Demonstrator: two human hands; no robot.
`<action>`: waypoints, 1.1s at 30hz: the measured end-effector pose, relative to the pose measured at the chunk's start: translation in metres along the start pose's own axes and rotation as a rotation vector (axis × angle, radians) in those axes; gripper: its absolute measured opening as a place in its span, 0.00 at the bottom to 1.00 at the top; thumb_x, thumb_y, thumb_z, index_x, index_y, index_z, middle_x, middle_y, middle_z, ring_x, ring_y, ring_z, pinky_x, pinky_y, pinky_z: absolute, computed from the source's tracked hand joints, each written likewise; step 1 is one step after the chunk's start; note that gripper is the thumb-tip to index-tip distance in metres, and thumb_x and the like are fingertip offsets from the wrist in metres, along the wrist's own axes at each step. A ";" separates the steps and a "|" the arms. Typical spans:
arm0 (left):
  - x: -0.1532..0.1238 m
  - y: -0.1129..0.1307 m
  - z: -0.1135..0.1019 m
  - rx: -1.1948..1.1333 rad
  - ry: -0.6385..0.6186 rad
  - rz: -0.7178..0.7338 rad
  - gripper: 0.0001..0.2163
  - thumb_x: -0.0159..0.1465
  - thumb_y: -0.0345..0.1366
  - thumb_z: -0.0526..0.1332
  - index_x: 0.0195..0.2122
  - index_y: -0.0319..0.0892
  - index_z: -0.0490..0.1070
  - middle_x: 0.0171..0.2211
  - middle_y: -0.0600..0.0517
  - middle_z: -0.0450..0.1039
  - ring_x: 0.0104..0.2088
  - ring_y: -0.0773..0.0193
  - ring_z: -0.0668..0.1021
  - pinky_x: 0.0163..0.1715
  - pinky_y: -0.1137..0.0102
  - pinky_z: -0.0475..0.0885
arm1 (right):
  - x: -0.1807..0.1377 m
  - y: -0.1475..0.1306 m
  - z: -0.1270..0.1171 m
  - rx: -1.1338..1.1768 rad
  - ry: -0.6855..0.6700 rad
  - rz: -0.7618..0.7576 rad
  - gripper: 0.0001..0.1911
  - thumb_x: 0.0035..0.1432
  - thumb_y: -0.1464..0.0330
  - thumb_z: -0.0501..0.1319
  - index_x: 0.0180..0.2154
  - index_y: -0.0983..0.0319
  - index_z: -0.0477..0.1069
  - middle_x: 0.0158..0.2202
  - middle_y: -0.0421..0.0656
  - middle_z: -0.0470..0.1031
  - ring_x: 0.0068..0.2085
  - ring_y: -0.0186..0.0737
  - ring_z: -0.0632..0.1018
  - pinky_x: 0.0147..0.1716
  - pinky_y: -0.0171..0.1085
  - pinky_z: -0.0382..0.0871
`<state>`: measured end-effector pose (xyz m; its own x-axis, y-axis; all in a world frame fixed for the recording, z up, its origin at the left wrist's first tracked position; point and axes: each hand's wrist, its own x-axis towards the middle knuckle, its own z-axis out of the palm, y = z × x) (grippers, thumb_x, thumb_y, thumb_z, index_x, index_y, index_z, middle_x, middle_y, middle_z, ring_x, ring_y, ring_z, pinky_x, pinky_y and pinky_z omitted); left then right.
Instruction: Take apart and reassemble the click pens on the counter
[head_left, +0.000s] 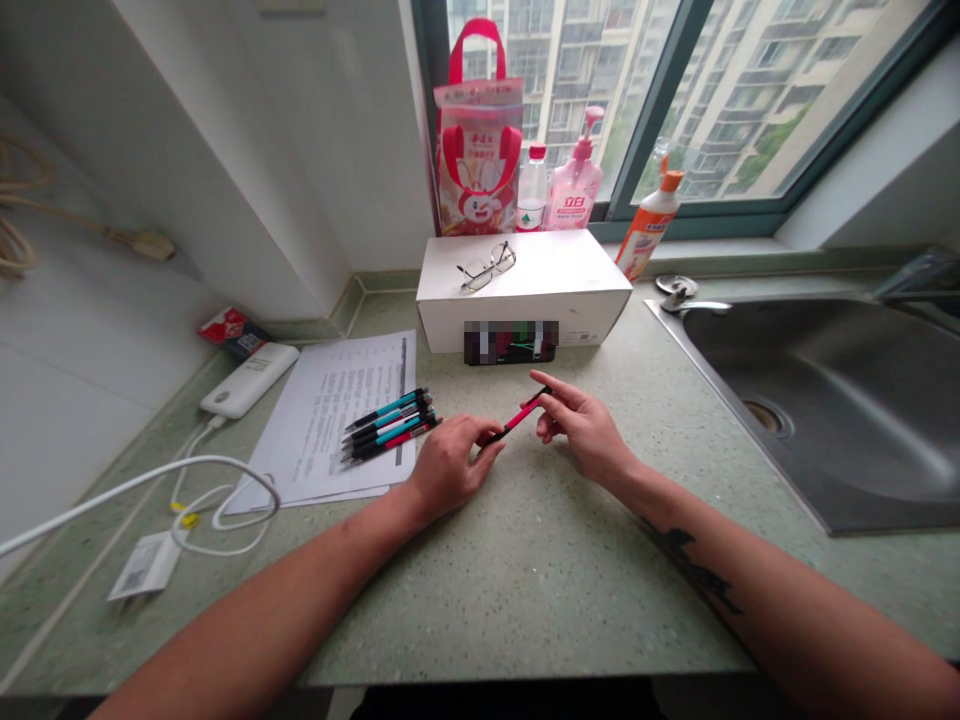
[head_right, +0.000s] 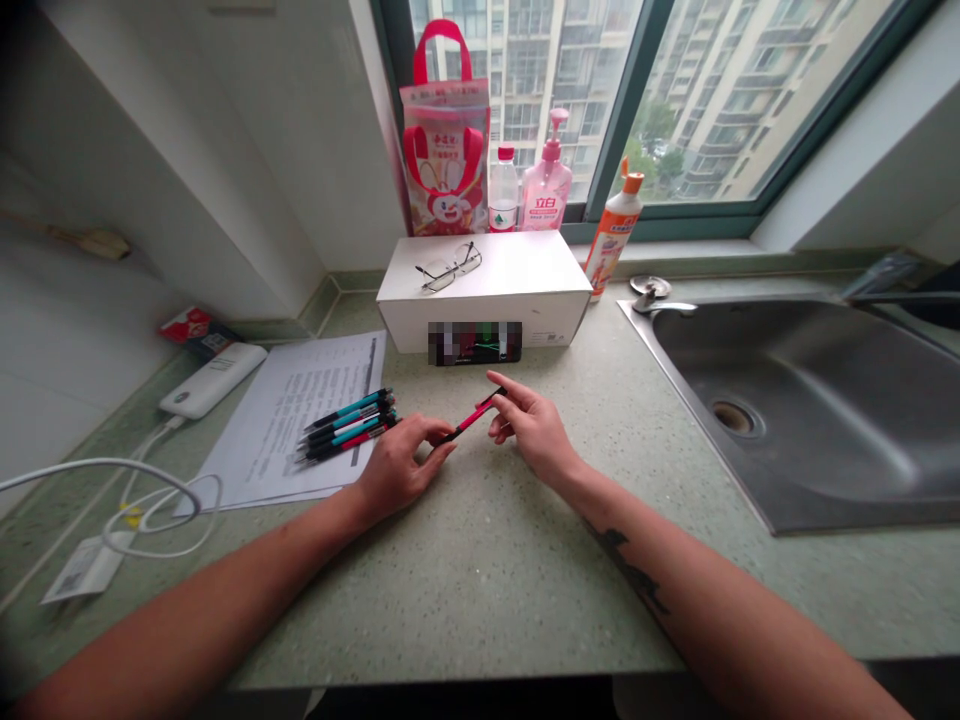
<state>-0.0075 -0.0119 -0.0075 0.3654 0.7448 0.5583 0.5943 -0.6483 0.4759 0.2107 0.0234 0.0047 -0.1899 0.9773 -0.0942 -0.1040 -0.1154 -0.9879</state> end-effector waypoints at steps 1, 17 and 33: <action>0.000 0.000 0.000 -0.001 -0.002 0.001 0.05 0.68 0.35 0.62 0.43 0.41 0.71 0.33 0.49 0.77 0.32 0.61 0.79 0.34 0.66 0.74 | 0.000 -0.001 0.001 -0.003 -0.005 -0.003 0.34 0.58 0.57 0.66 0.63 0.62 0.67 0.24 0.37 0.74 0.25 0.34 0.75 0.26 0.36 0.72; 0.000 0.002 -0.001 -0.010 -0.005 0.000 0.05 0.69 0.35 0.61 0.44 0.41 0.71 0.34 0.50 0.77 0.33 0.61 0.80 0.36 0.66 0.74 | -0.005 -0.003 0.005 0.003 -0.016 -0.036 0.41 0.58 0.56 0.65 0.69 0.60 0.58 0.22 0.34 0.71 0.23 0.33 0.73 0.23 0.35 0.69; 0.000 0.002 0.000 -0.009 0.003 0.014 0.05 0.68 0.34 0.62 0.44 0.41 0.70 0.33 0.51 0.76 0.32 0.62 0.79 0.35 0.67 0.73 | -0.009 -0.004 0.008 0.092 -0.101 -0.032 0.44 0.58 0.59 0.67 0.71 0.54 0.50 0.44 0.45 0.80 0.28 0.34 0.78 0.26 0.36 0.72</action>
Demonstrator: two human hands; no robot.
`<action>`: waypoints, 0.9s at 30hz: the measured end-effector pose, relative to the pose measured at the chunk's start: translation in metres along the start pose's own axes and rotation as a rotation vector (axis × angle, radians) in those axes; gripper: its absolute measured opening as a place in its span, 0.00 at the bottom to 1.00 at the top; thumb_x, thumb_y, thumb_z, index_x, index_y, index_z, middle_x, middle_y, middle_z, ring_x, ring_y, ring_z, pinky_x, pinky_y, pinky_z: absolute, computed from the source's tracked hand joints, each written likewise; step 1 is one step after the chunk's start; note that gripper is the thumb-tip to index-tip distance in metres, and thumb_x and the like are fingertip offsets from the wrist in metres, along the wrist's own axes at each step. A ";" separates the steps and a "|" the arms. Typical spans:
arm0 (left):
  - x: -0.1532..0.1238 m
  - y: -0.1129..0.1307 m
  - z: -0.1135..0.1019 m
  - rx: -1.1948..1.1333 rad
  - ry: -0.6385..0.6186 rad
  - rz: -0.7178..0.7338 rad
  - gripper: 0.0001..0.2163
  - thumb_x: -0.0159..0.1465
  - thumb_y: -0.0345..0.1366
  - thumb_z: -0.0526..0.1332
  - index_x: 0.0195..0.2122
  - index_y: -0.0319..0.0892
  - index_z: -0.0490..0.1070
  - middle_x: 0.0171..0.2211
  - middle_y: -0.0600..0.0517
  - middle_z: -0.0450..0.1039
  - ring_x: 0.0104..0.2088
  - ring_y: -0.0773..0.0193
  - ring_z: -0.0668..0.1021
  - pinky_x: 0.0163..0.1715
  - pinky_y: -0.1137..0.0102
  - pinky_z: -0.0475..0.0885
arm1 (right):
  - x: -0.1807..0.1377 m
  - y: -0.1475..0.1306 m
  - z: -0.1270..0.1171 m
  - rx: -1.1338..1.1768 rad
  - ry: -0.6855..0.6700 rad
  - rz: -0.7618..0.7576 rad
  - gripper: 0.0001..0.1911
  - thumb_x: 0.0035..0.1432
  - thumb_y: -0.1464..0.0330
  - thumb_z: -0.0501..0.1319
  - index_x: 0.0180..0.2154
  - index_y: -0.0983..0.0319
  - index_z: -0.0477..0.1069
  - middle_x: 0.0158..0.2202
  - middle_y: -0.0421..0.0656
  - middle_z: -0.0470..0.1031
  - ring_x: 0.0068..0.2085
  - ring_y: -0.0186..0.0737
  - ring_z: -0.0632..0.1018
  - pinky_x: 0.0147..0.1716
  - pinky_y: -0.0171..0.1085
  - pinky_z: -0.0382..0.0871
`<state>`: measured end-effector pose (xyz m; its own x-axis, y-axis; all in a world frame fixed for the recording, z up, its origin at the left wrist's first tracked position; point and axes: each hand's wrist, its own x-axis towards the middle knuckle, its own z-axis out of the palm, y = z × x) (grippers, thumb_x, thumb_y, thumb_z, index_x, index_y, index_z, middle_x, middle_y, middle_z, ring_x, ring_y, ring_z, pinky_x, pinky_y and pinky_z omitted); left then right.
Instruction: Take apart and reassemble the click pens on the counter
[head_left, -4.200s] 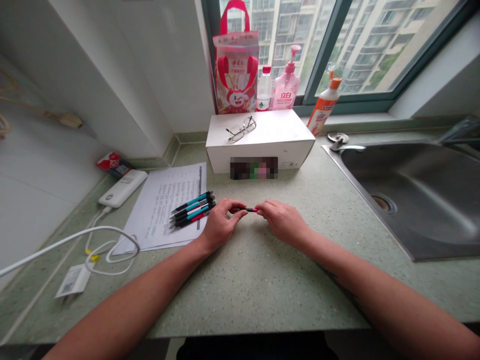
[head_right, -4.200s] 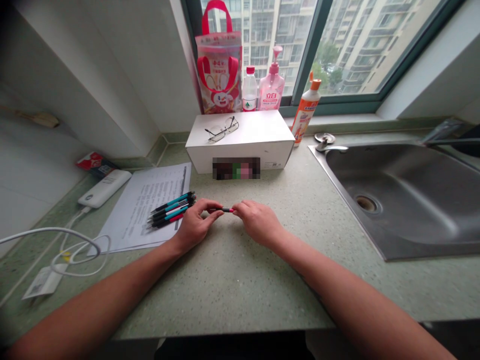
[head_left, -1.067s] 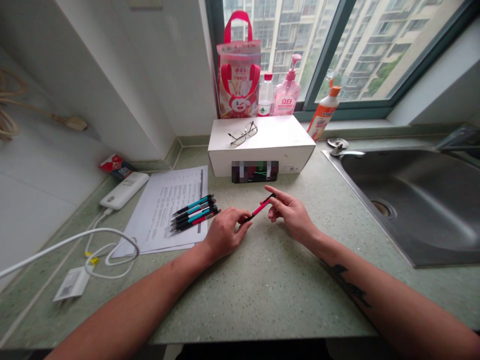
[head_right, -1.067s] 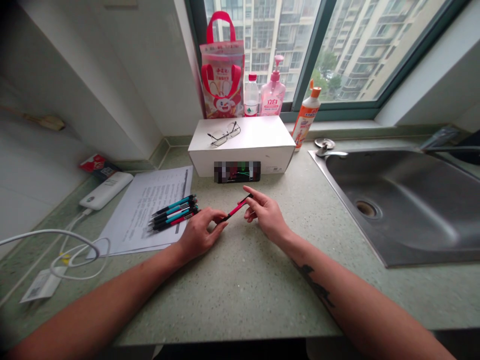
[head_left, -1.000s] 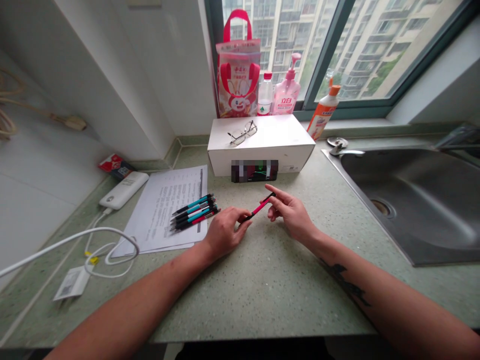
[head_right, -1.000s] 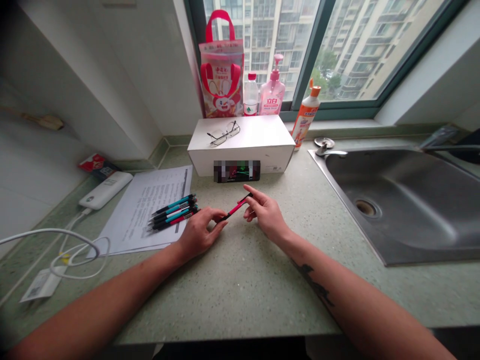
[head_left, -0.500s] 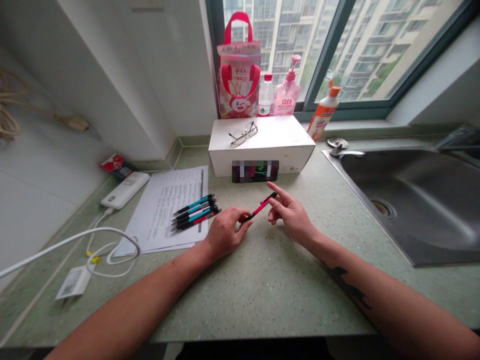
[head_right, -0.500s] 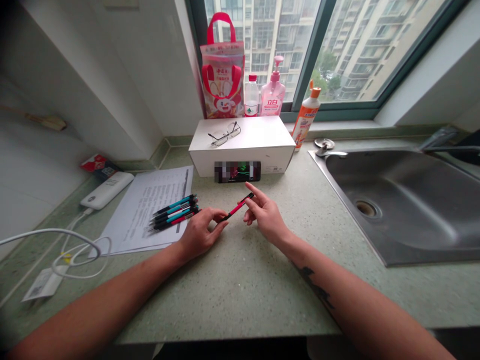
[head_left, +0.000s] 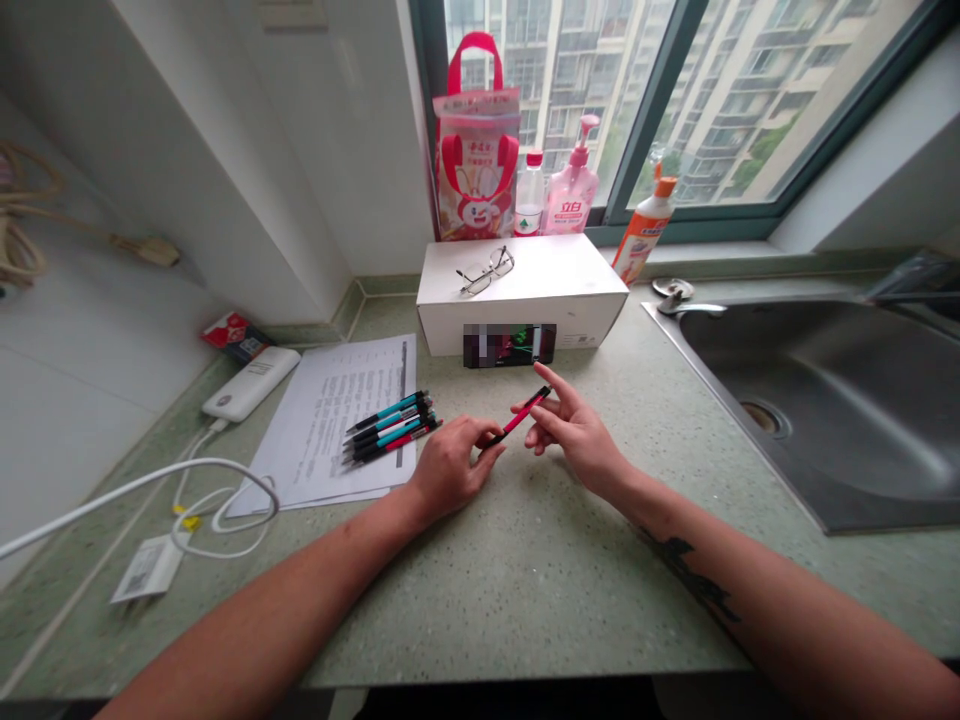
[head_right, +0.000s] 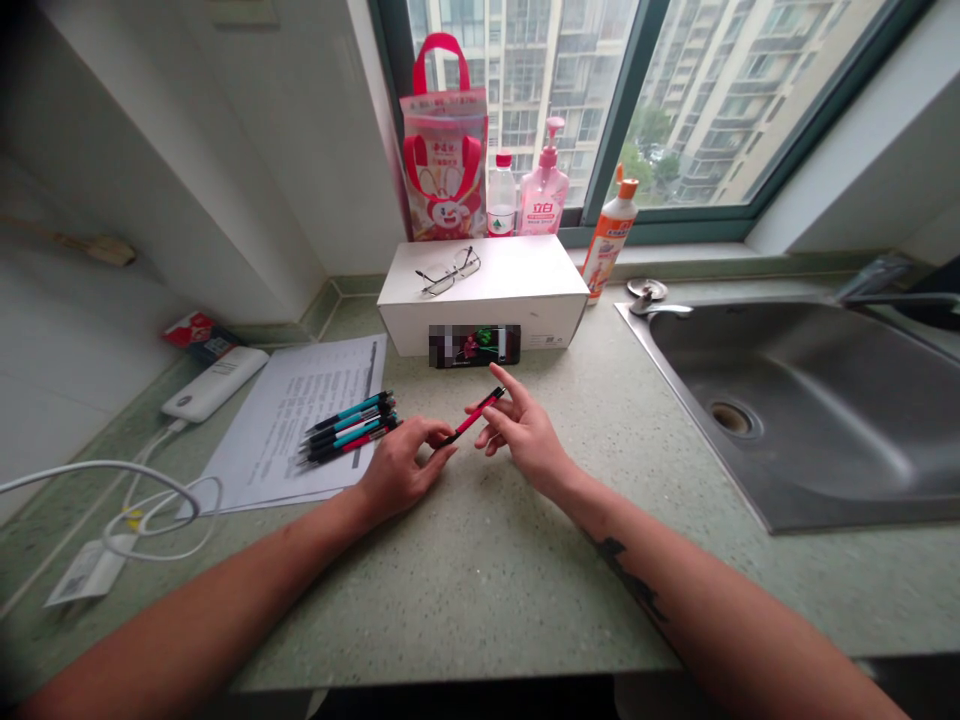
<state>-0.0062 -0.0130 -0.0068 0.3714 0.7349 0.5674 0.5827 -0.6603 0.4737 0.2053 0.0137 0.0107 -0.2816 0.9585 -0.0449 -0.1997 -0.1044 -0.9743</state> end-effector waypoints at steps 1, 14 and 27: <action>0.000 0.000 0.000 -0.008 -0.001 -0.007 0.05 0.68 0.34 0.62 0.44 0.41 0.70 0.33 0.51 0.76 0.32 0.62 0.79 0.35 0.67 0.73 | -0.001 0.000 0.001 0.009 0.007 0.003 0.46 0.58 0.59 0.67 0.71 0.53 0.47 0.45 0.45 0.80 0.29 0.35 0.78 0.27 0.37 0.73; 0.001 -0.004 -0.003 0.007 -0.018 -0.067 0.08 0.69 0.36 0.62 0.48 0.41 0.70 0.35 0.50 0.77 0.36 0.60 0.79 0.41 0.63 0.75 | 0.018 -0.004 -0.033 -0.833 0.417 -0.249 0.26 0.65 0.59 0.56 0.59 0.64 0.70 0.29 0.42 0.74 0.29 0.39 0.72 0.33 0.42 0.68; 0.001 -0.002 -0.003 0.046 -0.057 -0.077 0.06 0.68 0.33 0.61 0.45 0.42 0.72 0.34 0.50 0.77 0.36 0.60 0.79 0.40 0.63 0.75 | 0.020 -0.007 -0.053 -1.542 0.439 0.051 0.28 0.67 0.61 0.53 0.64 0.65 0.62 0.56 0.57 0.74 0.47 0.56 0.79 0.41 0.47 0.72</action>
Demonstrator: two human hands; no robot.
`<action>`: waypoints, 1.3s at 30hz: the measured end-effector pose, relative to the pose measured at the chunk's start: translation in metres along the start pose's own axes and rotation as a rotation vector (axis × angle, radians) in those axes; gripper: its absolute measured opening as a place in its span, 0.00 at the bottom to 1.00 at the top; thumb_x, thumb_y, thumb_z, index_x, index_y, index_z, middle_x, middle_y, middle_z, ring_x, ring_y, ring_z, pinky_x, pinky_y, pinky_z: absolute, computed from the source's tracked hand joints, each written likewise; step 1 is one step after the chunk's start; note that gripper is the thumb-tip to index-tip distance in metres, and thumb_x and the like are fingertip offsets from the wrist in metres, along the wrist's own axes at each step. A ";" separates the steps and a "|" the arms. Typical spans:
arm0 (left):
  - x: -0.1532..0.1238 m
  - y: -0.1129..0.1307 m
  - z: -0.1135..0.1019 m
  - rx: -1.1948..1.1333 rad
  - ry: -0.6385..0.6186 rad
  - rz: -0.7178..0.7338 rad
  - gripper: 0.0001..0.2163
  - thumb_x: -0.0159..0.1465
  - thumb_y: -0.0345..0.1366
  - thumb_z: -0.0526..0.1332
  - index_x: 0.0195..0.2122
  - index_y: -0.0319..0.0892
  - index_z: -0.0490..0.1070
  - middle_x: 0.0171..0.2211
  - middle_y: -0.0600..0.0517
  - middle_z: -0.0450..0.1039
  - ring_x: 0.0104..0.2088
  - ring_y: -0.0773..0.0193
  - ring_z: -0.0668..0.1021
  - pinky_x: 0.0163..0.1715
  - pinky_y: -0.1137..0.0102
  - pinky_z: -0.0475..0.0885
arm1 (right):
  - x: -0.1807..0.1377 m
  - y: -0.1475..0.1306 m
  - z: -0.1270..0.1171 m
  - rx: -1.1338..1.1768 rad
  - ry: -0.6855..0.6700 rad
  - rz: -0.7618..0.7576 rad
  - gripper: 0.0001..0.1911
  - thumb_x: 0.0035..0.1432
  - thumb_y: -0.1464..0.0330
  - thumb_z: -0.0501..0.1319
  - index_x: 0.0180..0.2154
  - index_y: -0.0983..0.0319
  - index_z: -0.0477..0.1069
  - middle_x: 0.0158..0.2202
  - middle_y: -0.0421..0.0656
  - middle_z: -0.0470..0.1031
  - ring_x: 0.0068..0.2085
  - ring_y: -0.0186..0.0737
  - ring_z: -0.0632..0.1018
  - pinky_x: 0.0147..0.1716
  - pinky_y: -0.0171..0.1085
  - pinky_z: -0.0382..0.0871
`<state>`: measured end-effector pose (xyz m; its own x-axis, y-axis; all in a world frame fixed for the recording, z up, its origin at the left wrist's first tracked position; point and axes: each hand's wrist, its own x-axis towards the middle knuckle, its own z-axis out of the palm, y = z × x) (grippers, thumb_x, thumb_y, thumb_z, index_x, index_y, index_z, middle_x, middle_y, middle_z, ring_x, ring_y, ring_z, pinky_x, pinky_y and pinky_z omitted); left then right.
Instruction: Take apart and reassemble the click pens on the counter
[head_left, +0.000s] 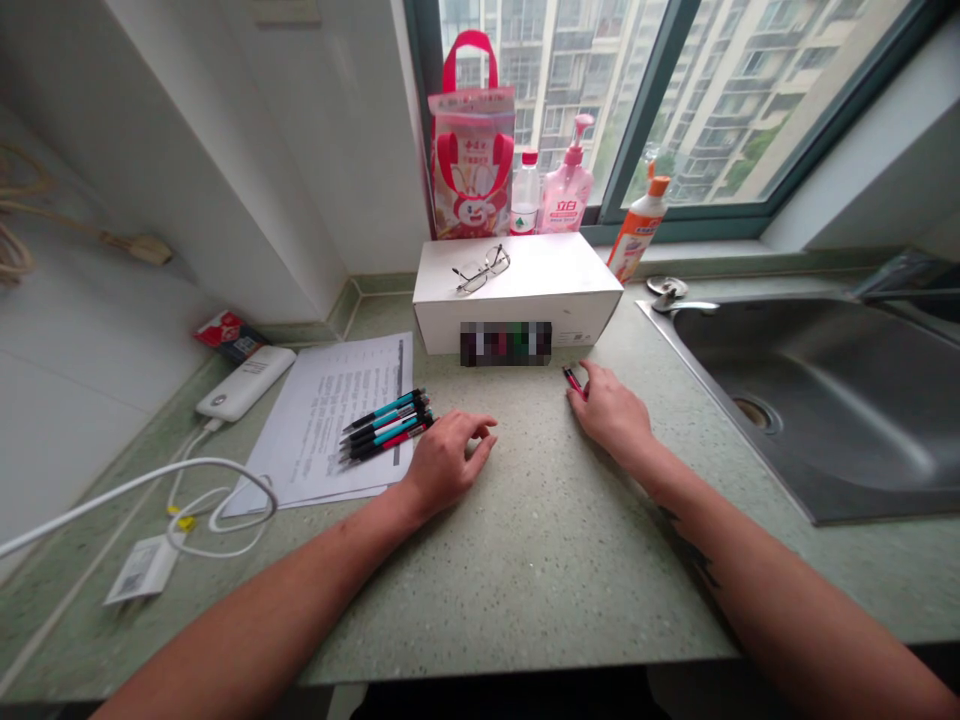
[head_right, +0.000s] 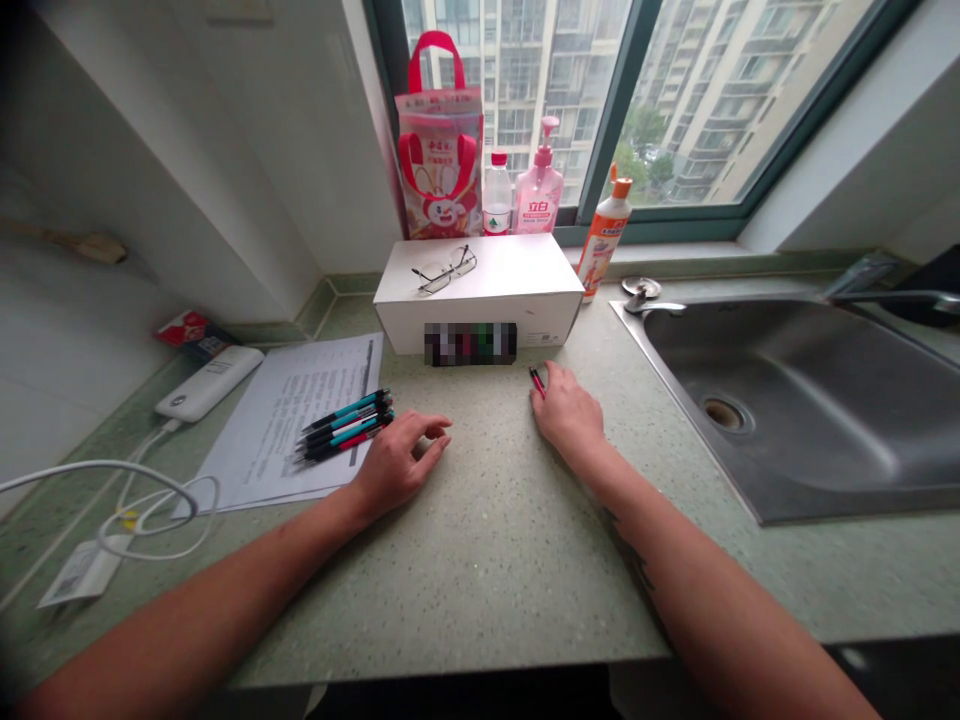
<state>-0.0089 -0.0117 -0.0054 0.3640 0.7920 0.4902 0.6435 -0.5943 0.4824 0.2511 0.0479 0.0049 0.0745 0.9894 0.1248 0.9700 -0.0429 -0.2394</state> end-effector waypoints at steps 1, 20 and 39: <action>0.000 0.000 0.000 0.001 0.001 0.000 0.06 0.68 0.32 0.61 0.45 0.42 0.72 0.34 0.50 0.77 0.36 0.60 0.79 0.40 0.63 0.75 | 0.000 0.000 0.000 -0.007 -0.003 0.003 0.28 0.67 0.61 0.52 0.64 0.65 0.63 0.56 0.57 0.74 0.47 0.56 0.79 0.41 0.47 0.72; 0.012 -0.009 -0.047 0.776 -0.133 -0.325 0.13 0.67 0.29 0.53 0.50 0.34 0.71 0.43 0.36 0.76 0.42 0.44 0.76 0.41 0.55 0.69 | -0.007 -0.006 -0.011 -0.058 0.034 -0.009 0.30 0.66 0.61 0.52 0.66 0.67 0.59 0.58 0.59 0.72 0.49 0.59 0.79 0.39 0.48 0.72; 0.015 -0.013 -0.043 0.818 -0.131 -0.303 0.14 0.70 0.28 0.49 0.44 0.38 0.75 0.39 0.39 0.76 0.39 0.48 0.76 0.41 0.56 0.66 | -0.031 -0.030 -0.005 0.163 0.172 -0.498 0.19 0.70 0.65 0.50 0.53 0.63 0.73 0.43 0.51 0.78 0.42 0.46 0.78 0.39 0.41 0.68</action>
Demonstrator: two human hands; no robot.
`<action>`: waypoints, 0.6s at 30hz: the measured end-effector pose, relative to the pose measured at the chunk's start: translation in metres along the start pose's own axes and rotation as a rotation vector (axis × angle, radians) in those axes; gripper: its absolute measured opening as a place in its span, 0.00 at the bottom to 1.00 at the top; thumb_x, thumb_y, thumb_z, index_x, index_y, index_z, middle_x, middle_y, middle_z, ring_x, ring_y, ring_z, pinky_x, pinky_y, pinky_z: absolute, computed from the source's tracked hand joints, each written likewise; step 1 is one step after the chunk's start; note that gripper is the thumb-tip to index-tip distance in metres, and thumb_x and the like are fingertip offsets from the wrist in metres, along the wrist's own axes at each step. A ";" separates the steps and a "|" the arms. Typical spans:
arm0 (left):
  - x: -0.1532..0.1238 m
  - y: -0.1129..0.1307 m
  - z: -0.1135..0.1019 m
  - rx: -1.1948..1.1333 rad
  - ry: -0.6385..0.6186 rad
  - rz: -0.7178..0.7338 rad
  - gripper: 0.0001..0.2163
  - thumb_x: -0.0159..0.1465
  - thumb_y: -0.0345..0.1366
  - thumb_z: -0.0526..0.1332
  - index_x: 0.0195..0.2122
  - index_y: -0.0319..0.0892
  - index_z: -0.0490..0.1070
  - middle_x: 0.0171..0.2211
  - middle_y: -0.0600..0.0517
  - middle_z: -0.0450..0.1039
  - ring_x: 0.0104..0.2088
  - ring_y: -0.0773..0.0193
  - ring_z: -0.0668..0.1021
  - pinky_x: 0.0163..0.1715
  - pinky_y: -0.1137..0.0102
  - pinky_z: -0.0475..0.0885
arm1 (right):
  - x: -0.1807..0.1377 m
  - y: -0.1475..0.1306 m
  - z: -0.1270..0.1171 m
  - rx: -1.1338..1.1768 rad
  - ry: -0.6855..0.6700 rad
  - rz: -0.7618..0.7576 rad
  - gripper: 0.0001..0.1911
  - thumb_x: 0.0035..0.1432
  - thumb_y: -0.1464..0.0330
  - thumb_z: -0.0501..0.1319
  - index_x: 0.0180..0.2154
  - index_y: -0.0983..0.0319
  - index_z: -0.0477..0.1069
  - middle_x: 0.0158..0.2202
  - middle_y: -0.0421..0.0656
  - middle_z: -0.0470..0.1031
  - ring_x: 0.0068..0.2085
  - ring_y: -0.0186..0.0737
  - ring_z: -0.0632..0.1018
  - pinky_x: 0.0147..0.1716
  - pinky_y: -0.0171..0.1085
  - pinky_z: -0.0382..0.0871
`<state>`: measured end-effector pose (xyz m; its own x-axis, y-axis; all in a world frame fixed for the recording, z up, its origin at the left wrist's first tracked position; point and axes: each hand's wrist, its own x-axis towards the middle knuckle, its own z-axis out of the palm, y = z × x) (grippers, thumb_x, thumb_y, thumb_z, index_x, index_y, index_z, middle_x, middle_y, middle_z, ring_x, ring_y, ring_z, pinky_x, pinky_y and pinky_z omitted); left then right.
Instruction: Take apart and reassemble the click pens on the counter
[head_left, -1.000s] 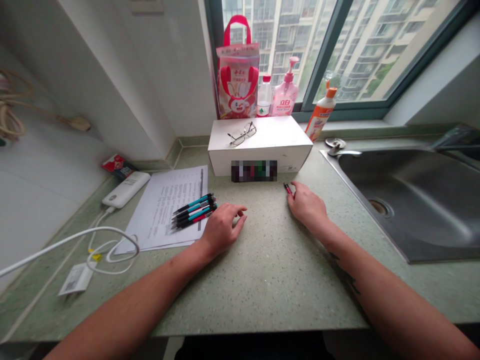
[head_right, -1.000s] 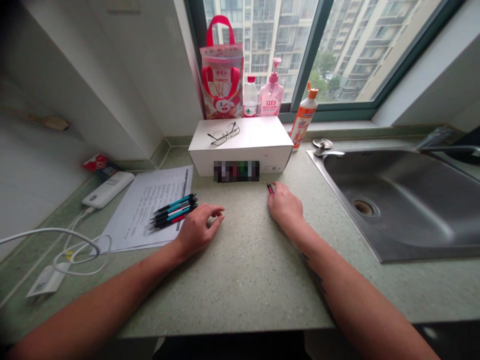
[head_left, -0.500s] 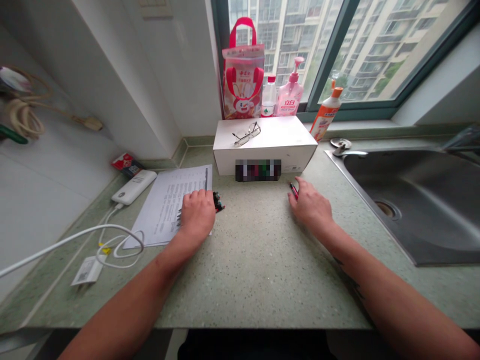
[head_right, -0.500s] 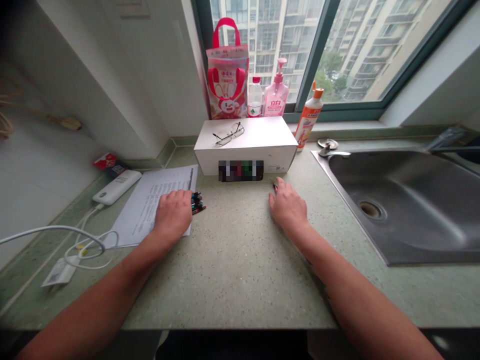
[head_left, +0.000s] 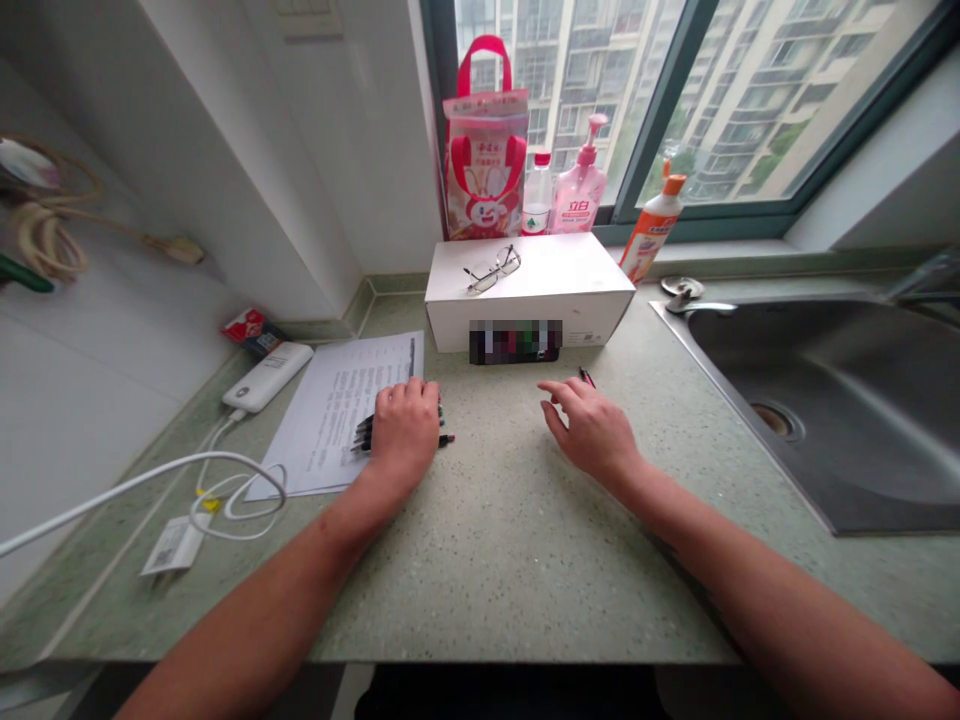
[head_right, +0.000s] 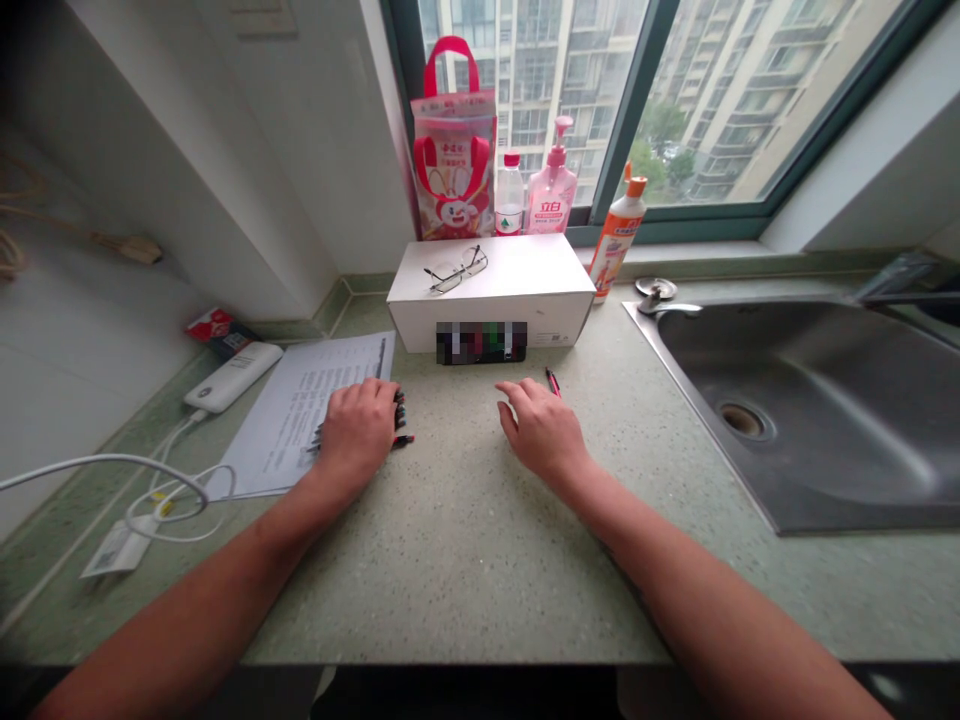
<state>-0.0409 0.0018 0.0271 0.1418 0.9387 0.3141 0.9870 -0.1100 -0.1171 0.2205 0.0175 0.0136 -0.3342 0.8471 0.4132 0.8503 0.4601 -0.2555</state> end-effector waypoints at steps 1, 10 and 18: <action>0.000 -0.001 0.002 0.020 -0.018 -0.014 0.14 0.69 0.28 0.49 0.44 0.38 0.75 0.39 0.39 0.76 0.39 0.48 0.76 0.41 0.56 0.66 | -0.001 -0.001 0.001 0.004 -0.001 -0.012 0.19 0.69 0.65 0.50 0.53 0.63 0.73 0.43 0.50 0.78 0.41 0.46 0.78 0.38 0.41 0.68; 0.003 -0.008 0.012 -0.003 -0.096 -0.039 0.14 0.68 0.26 0.49 0.43 0.38 0.75 0.39 0.39 0.77 0.41 0.46 0.76 0.41 0.56 0.66 | -0.002 0.002 0.006 0.028 -0.016 -0.045 0.17 0.69 0.67 0.51 0.50 0.63 0.75 0.43 0.51 0.79 0.41 0.45 0.78 0.40 0.42 0.69; 0.007 -0.011 0.004 -0.040 -0.172 -0.089 0.16 0.69 0.26 0.48 0.45 0.37 0.76 0.41 0.37 0.76 0.43 0.45 0.76 0.41 0.57 0.67 | -0.002 -0.001 0.005 0.044 -0.042 -0.045 0.17 0.69 0.67 0.51 0.49 0.62 0.76 0.43 0.50 0.79 0.41 0.46 0.79 0.40 0.42 0.70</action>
<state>-0.0509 0.0114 0.0265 0.0419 0.9869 0.1557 0.9978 -0.0333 -0.0576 0.2184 0.0169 0.0087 -0.3891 0.8352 0.3887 0.8156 0.5085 -0.2760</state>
